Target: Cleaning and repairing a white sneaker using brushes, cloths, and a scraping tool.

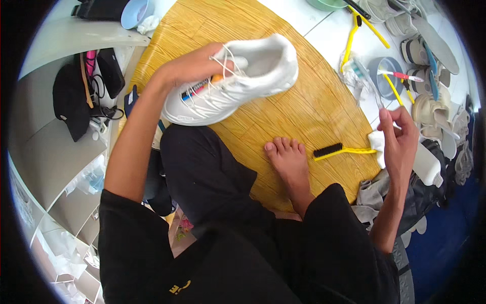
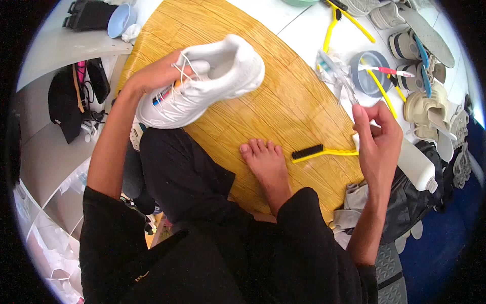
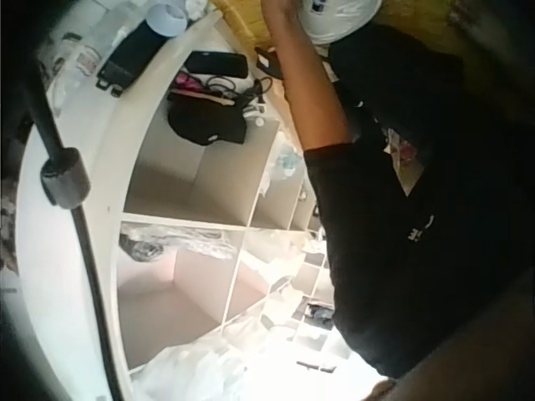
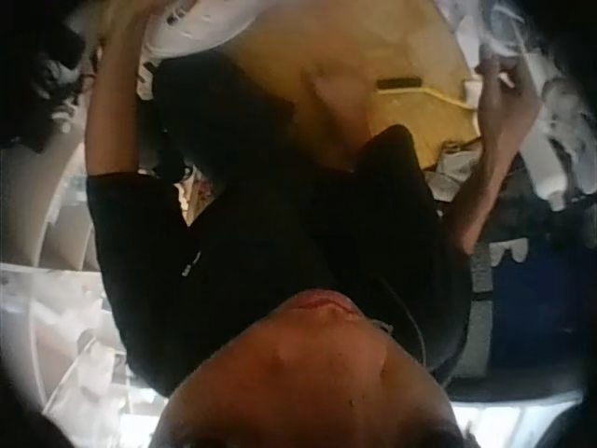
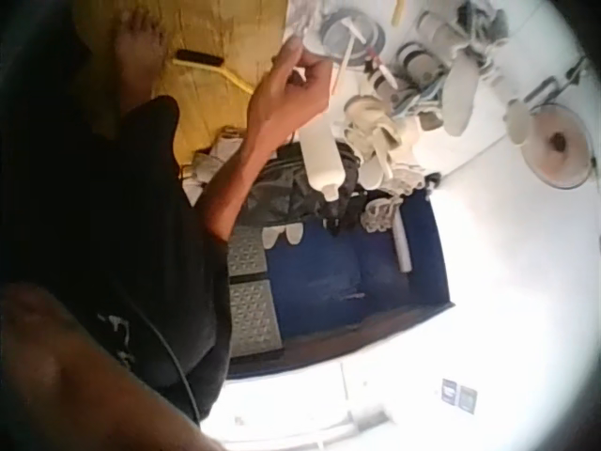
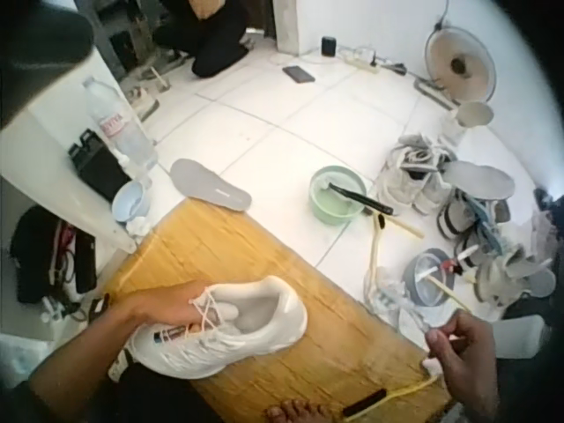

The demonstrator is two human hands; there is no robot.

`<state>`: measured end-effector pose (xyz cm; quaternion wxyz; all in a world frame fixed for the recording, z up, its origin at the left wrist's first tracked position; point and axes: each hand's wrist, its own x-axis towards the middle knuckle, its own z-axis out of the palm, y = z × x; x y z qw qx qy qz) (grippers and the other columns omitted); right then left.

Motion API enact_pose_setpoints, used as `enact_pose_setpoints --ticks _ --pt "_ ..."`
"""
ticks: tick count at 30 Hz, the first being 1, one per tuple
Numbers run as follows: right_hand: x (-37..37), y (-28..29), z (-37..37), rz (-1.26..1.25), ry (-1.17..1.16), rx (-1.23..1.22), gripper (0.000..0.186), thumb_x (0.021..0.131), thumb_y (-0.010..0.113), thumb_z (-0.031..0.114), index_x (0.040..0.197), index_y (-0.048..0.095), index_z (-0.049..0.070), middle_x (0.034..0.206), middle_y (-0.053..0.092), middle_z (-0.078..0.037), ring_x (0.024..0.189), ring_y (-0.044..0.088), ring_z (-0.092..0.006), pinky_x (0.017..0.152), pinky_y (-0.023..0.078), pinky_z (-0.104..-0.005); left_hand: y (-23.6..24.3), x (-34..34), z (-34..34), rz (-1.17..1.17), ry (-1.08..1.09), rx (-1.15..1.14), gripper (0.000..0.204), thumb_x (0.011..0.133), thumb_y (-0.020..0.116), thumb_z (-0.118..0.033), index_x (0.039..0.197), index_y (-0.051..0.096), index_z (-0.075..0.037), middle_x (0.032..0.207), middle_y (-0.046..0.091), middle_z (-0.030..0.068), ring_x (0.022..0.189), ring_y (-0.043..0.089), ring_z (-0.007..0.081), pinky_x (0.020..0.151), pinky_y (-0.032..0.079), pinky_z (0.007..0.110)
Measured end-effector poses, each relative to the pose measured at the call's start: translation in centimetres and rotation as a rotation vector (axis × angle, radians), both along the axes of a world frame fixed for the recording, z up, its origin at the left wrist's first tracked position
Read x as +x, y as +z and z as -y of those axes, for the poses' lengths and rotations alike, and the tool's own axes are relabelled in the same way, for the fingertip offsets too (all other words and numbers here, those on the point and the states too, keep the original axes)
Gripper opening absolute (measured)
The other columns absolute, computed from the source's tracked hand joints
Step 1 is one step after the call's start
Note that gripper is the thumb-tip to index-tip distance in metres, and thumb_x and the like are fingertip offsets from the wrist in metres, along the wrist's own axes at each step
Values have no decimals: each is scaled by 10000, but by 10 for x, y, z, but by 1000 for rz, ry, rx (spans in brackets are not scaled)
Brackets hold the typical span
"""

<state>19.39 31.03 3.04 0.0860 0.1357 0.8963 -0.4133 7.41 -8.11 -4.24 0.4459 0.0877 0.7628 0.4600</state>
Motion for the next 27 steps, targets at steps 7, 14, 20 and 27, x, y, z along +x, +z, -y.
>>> enact_pose_setpoints --ticks 7,14,20,27 --pt "12 2 -7 53 -76 -22 290 975 658 217 823 553 -6 753 559 -16 675 524 -72 607 451 -234 38 1 -32 131 0 81 506 891 644 -285 1287 546 15 1122 644 101 1008 593 153 893 479 291" --pt "12 2 -3 32 -73 -52 320 968 668 226 816 535 -22 723 560 -25 647 533 -75 579 449 -241 53 17 -45 250 32 138 547 896 642 -259 1335 494 33 1163 647 120 1052 600 172 929 475 306" --pt "14 0 -7 34 -69 -29 323 970 666 230 814 536 -22 714 566 -34 652 544 -79 574 443 -243 47 26 -55 273 97 349 514 800 731 -121 1266 568 25 1028 687 75 907 648 116 790 531 265" --pt "15 6 -6 52 -72 -2 333 972 662 238 811 532 -23 720 577 -41 640 552 -84 568 441 -247 71 26 -68 96 66 395 519 835 708 -126 1312 555 13 1076 669 83 958 625 126 857 511 288"
